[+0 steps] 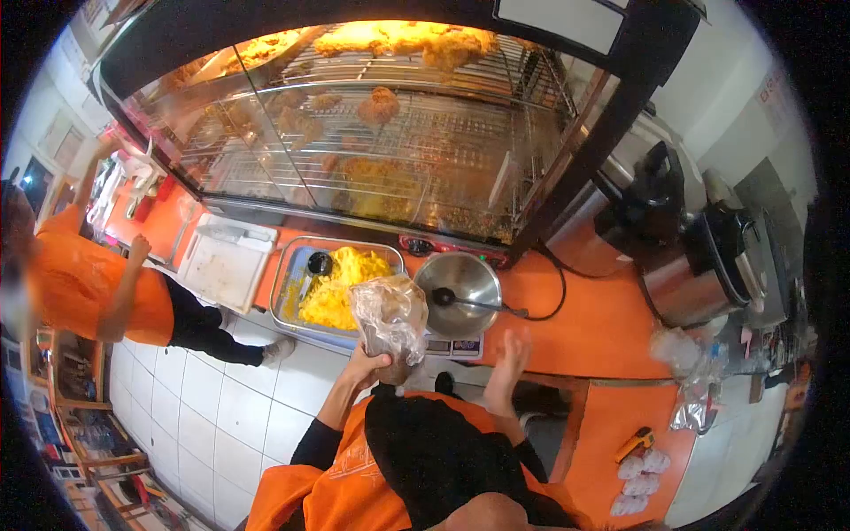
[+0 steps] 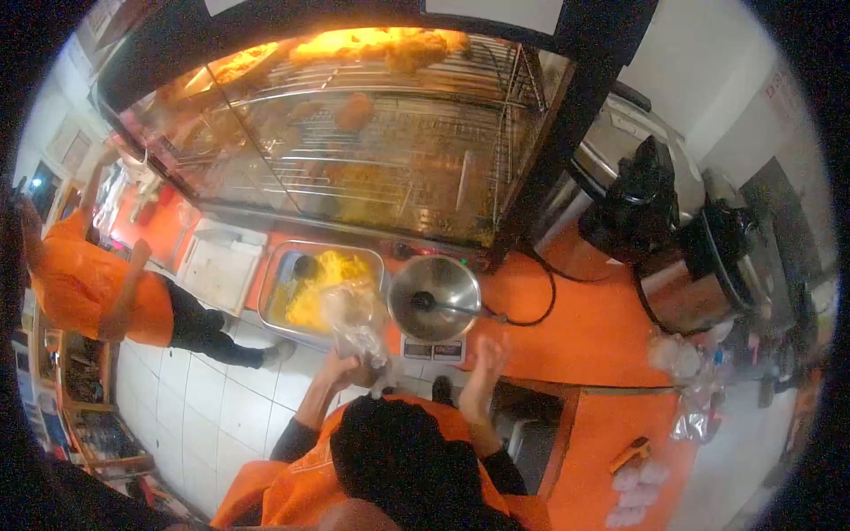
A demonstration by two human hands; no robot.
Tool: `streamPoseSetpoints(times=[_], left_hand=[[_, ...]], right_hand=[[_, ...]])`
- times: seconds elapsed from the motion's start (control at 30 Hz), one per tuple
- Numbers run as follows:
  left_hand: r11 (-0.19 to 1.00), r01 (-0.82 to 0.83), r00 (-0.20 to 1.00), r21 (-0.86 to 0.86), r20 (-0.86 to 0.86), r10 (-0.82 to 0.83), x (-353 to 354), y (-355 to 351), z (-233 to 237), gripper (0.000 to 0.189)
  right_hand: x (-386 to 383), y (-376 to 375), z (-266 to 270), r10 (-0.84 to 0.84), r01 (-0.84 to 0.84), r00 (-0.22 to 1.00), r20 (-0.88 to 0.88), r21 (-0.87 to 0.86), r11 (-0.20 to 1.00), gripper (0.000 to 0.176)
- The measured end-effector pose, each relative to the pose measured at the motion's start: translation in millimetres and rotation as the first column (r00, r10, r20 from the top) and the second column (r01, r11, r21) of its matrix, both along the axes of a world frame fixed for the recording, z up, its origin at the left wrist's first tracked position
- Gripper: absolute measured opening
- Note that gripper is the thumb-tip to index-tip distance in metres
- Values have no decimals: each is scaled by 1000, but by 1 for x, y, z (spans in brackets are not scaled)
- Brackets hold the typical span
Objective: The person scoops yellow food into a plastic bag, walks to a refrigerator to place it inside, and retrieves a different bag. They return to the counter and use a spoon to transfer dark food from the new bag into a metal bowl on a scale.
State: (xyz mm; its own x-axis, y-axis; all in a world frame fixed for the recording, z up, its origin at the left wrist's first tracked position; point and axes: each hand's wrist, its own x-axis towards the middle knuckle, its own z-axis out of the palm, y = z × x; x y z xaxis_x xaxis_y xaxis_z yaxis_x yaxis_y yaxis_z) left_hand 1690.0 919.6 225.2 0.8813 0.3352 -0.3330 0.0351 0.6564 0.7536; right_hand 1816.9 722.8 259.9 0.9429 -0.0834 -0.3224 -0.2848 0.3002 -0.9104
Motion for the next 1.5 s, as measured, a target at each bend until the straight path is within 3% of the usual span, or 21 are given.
streamPoseSetpoints(times=[0.1, 0.2, 0.43, 0.57, 0.6, 0.73, 0.83, 1.03, 1.13, 1.33, 1.5], left_hand=[[997, 71, 996, 38, -48, -69, 0, 18, 1, 82], [972, 169, 980, 163, -135, -147, 1, 36, 13, 66], [811, 329, 944, 483, -195, -266, 16, 64, 39, 56], [694, 413, 906, 590, -343, -247, 33, 65, 68, 57], [642, 419, 908, 642, -299, -293, 38, 65, 76, 59], [520, 530, 848, 669, -432, -308, 53, 72, 79, 59], [562, 565, 824, 603, -444, -352, 59, 75, 78, 59], [504, 604, 797, 618, -467, -383, 68, 71, 90, 59], [422, 625, 780, 656, -522, -344, 70, 79, 79, 52], [343, 562, 817, 753, -442, -370, 73, 83, 74, 36], [352, 586, 806, 730, -481, -344, 77, 78, 83, 31]], right_hand=[[43, -14, -51, 195, -189, 980, 37, -123, 974, 45], [48, -6, -67, 184, -166, 977, 109, -159, 973, 33], [30, 5, -33, 132, -89, 879, 459, -115, 989, 23], [35, -5, -15, 112, -68, 829, 548, -100, 993, 21], [38, -6, -15, 86, -69, 853, 515, -52, 996, 21], [43, -9, -26, 17, -44, 926, 377, 63, 997, 19], [40, -9, -34, -20, -19, 951, 307, 124, 992, 19], [34, -11, -41, -39, -4, 981, 189, 221, 975, 24], [32, -13, -50, -55, 16, 987, 152, 249, 968, 26], [30, -16, -52, -83, 59, 993, 87, 248, 967, 30], [30, -18, -55, -88, 66, 993, 81, 249, 966, 30]])
